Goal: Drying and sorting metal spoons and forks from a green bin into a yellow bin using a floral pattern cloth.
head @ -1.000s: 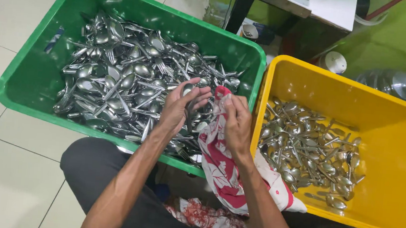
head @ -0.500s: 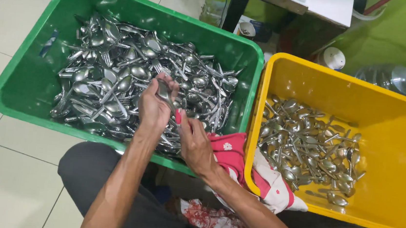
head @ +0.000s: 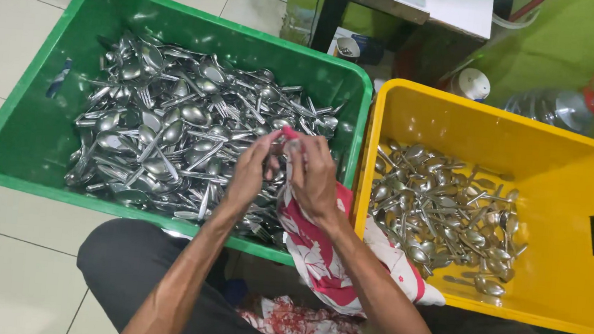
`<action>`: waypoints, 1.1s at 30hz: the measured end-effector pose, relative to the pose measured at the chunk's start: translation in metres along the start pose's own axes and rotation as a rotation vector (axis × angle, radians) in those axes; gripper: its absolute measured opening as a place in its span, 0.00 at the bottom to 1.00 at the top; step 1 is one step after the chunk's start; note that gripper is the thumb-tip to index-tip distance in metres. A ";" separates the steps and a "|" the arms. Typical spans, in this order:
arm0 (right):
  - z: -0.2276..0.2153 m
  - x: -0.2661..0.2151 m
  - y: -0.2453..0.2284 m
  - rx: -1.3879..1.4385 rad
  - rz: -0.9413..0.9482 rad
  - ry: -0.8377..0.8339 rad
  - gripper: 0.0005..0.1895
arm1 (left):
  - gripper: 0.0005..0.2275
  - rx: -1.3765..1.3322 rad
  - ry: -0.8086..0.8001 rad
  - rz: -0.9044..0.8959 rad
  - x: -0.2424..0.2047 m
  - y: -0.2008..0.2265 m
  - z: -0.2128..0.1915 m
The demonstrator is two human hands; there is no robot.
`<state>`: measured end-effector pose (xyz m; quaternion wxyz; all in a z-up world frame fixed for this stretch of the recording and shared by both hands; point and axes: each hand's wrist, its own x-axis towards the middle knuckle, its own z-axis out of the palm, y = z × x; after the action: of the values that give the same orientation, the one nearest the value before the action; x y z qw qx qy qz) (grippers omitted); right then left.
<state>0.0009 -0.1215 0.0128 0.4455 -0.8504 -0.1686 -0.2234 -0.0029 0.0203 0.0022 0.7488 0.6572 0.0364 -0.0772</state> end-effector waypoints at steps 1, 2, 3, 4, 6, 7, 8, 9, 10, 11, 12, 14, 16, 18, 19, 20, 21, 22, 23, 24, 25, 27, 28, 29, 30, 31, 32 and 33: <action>0.004 -0.005 0.016 0.003 -0.002 0.002 0.11 | 0.22 0.003 0.001 0.002 0.003 0.001 -0.005; 0.007 -0.011 0.033 -0.024 0.079 -0.048 0.10 | 0.17 -0.147 0.156 -0.017 0.005 0.001 -0.009; 0.011 -0.018 0.049 -0.051 0.162 -0.097 0.11 | 0.13 -0.295 0.311 -0.038 0.007 0.002 -0.013; 0.013 -0.024 0.053 -0.048 0.164 -0.096 0.11 | 0.13 -0.291 0.311 -0.038 0.007 0.009 -0.017; 0.015 -0.039 0.061 -0.164 0.380 -0.529 0.15 | 0.14 -0.382 0.519 -0.062 0.009 0.022 -0.021; 0.027 -0.048 0.077 -0.161 0.386 -0.526 0.15 | 0.14 -0.375 0.516 -0.066 0.013 0.020 -0.017; 0.040 -0.057 0.093 -0.247 0.357 -0.670 0.14 | 0.15 -0.499 0.561 -0.075 0.017 0.019 -0.013; 0.052 -0.064 0.110 -0.335 0.319 -0.817 0.16 | 0.18 -0.629 0.609 -0.080 0.021 0.017 -0.009; 0.047 -0.067 0.120 -0.334 0.319 -0.817 0.16 | 0.18 -0.627 0.610 -0.080 0.013 0.041 0.021; 0.047 -0.072 0.129 -0.258 0.251 -0.765 0.18 | 0.19 -0.664 0.510 -0.097 0.004 0.065 0.048; 0.047 -0.076 0.137 -0.183 0.184 -0.711 0.21 | 0.20 -0.700 0.409 -0.112 -0.005 0.088 0.074; 0.071 -0.091 0.166 -0.245 0.194 -0.781 0.16 | 0.27 -0.452 0.019 -0.113 -0.010 0.057 0.119; 0.062 -0.076 0.144 -0.313 0.194 -0.838 0.10 | 0.35 -0.193 -0.375 -0.102 -0.026 0.046 0.141; 0.020 -0.037 0.067 -0.304 0.391 -0.976 0.22 | 0.26 0.106 -0.671 0.155 -0.055 0.052 0.137; 0.020 -0.035 0.066 -0.292 0.395 -0.978 0.22 | 0.26 0.112 -0.670 0.144 -0.051 0.042 0.125; 0.019 -0.033 0.065 -0.325 0.433 -1.042 0.25 | 0.19 0.236 -0.622 0.222 -0.047 0.032 0.112; 0.018 -0.029 0.064 -0.362 0.467 -1.105 0.30 | 0.13 0.360 -0.570 0.303 -0.042 0.023 0.100; 0.039 -0.057 0.101 -0.353 0.466 -1.108 0.30 | 0.13 0.365 -0.568 0.297 -0.034 0.027 0.080; 0.059 -0.083 0.138 0.449 0.690 -0.752 0.23 | 0.12 0.466 -0.486 0.285 -0.026 0.032 0.061; 0.081 -0.110 0.175 1.215 0.834 -0.287 0.17 | 0.12 0.566 -0.403 0.273 -0.019 0.037 0.042; 0.075 -0.095 0.161 1.224 0.838 -0.287 0.17 | 0.12 0.572 -0.402 0.266 -0.004 0.036 0.018; 0.062 -0.065 0.134 -0.292 0.374 -0.927 0.25 | 0.12 0.838 -0.094 0.201 0.024 0.034 -0.029; 0.057 -0.061 0.124 -0.285 0.376 -0.925 0.25 | 0.12 0.845 -0.097 0.198 0.039 0.024 -0.054; 0.051 -0.057 0.115 -0.276 0.367 -0.925 0.23 | 0.10 1.051 -0.039 0.154 0.054 0.014 -0.078; 0.044 -0.053 0.106 -0.268 0.357 -0.924 0.21 | 0.09 1.255 0.022 0.109 0.069 0.004 -0.103; 0.044 -0.051 0.105 -0.271 0.356 -0.914 0.21 | 0.09 1.257 0.020 0.120 0.075 -0.009 -0.110; 0.045 -0.049 0.104 -0.275 0.351 -0.914 0.21 | 0.12 1.445 -0.019 0.013 0.081 -0.021 -0.118; 0.044 -0.048 0.103 -0.281 0.349 -0.914 0.20 | 0.14 1.629 -0.060 -0.099 0.086 -0.035 -0.125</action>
<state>0.0203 -0.1451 -0.1050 0.2382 -0.9284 -0.1703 0.2287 0.0824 0.1337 -0.0620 0.0324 0.9907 -0.0224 -0.1300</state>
